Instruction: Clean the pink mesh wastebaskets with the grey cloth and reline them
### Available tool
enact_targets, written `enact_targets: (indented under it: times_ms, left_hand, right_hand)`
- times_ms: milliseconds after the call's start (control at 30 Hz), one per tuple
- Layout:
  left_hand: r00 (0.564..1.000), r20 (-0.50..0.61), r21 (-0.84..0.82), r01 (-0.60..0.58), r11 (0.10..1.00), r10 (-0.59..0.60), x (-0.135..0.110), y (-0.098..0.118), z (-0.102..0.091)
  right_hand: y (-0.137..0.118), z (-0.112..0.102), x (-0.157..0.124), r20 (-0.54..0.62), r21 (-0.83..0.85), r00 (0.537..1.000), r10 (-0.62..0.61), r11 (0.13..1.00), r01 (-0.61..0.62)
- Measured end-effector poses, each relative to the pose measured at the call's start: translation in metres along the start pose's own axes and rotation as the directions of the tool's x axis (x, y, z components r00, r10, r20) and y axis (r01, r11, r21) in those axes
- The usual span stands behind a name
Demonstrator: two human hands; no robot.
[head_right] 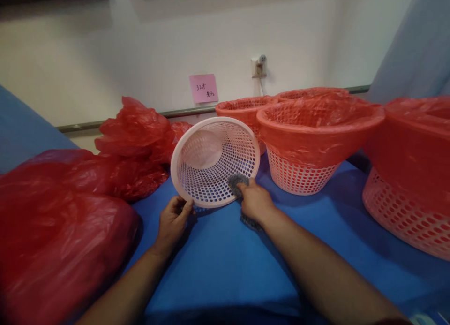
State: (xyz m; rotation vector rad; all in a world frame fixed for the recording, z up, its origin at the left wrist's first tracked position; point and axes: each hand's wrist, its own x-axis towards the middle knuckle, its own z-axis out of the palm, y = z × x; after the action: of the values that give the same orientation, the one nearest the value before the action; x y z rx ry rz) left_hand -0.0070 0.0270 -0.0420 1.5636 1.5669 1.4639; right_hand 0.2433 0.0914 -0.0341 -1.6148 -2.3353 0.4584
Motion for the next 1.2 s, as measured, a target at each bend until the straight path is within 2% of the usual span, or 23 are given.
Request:
enact_targets:
  times_ms: [100,167,200,267,367,433,500,533,600,700,767,800,867,933,967,1033,1100,1200]
  left_hand:
    - [0.987,0.145,-0.016,0.069,0.998,-0.065,-0.001,-0.006,0.006]
    - [0.98,0.18,-0.017,0.092,0.996,-0.088,-0.001,-0.01,0.008]
    - [0.982,0.168,-0.019,0.092,0.996,-0.087,-0.001,-0.011,0.008]
    - [0.992,0.108,-0.014,0.068,0.998,-0.066,-0.001,-0.01,0.004]
    - [1.0,-0.01,-0.003,0.016,1.0,-0.016,0.0,-0.003,-0.004]
    - [0.997,-0.073,0.014,-0.017,1.0,0.018,0.001,0.002,-0.008]
    - [0.995,-0.095,0.032,-0.041,0.999,0.044,0.001,0.004,-0.008]
    - [0.996,-0.083,0.036,-0.041,0.999,0.044,0.001,0.004,-0.007]
    - [1.0,-0.01,0.029,-0.01,1.0,0.011,0.001,0.001,-0.002]
    - [0.99,0.125,0.006,0.068,0.998,-0.068,0.0,-0.006,0.004]
    - [0.985,0.152,-0.015,0.087,0.996,-0.084,0.0,-0.01,0.006]
    - [0.986,0.143,-0.024,0.085,0.996,-0.081,0.0,-0.01,0.005]
    - [0.993,0.094,-0.028,0.071,0.997,-0.069,0.0,-0.009,0.002]
    - [0.999,0.018,-0.015,0.049,0.999,-0.049,0.001,-0.005,-0.003]
    - [0.999,-0.021,-0.005,0.033,0.999,-0.033,0.001,-0.004,-0.005]
    - [0.996,-0.087,0.025,-0.012,1.0,0.014,0.0,-0.001,-0.009]
    - [0.991,-0.119,0.052,-0.052,0.997,0.058,0.0,0.0,-0.01]
    - [0.998,-0.058,0.036,-0.021,0.999,0.024,0.0,-0.001,-0.005]
  right_hand:
    - [-0.013,0.012,-0.008,0.103,0.199,0.957,-0.27,0.948,0.246]
    - [-0.017,0.015,-0.011,0.121,0.298,0.919,-0.375,0.897,0.327]
    - [-0.016,0.014,-0.011,0.123,0.311,0.913,-0.389,0.889,0.337]
    - [-0.01,0.008,-0.008,0.091,0.26,0.94,-0.33,0.919,0.297]
    - [0.007,-0.004,0.0,-0.065,0.115,0.995,-0.08,0.99,0.087]
    - [0.016,-0.009,0.005,-0.149,0.048,0.987,0.059,0.997,-0.052]
    - [0.018,-0.009,0.007,-0.127,0.015,0.988,0.089,0.996,-0.088]
    - [0.016,-0.006,0.007,-0.082,0.017,0.995,0.062,0.998,-0.06]
    - [0.007,0.002,0.002,0.032,0.077,0.997,-0.076,0.994,0.073]
    - [-0.01,0.013,-0.007,0.126,0.26,0.935,-0.333,0.92,0.293]
    - [-0.016,0.015,-0.011,0.139,0.345,0.898,-0.417,0.87,0.351]
    - [-0.016,0.014,-0.012,0.139,0.356,0.896,-0.421,0.866,0.352]
    - [-0.01,0.009,-0.009,0.122,0.298,0.93,-0.346,0.907,0.298]
    - [0.002,0.0,-0.004,0.046,0.177,0.986,-0.16,0.973,0.149]
    - [0.009,-0.004,0.0,-0.015,0.12,0.998,-0.059,0.991,0.061]
    - [0.019,-0.01,0.005,-0.125,0.05,0.989,0.078,0.996,-0.073]
    - [0.022,-0.011,0.008,-0.146,0.029,0.984,0.1,0.995,-0.097]
    - [0.012,-0.003,0.005,-0.009,0.076,0.999,-0.037,0.996,0.037]
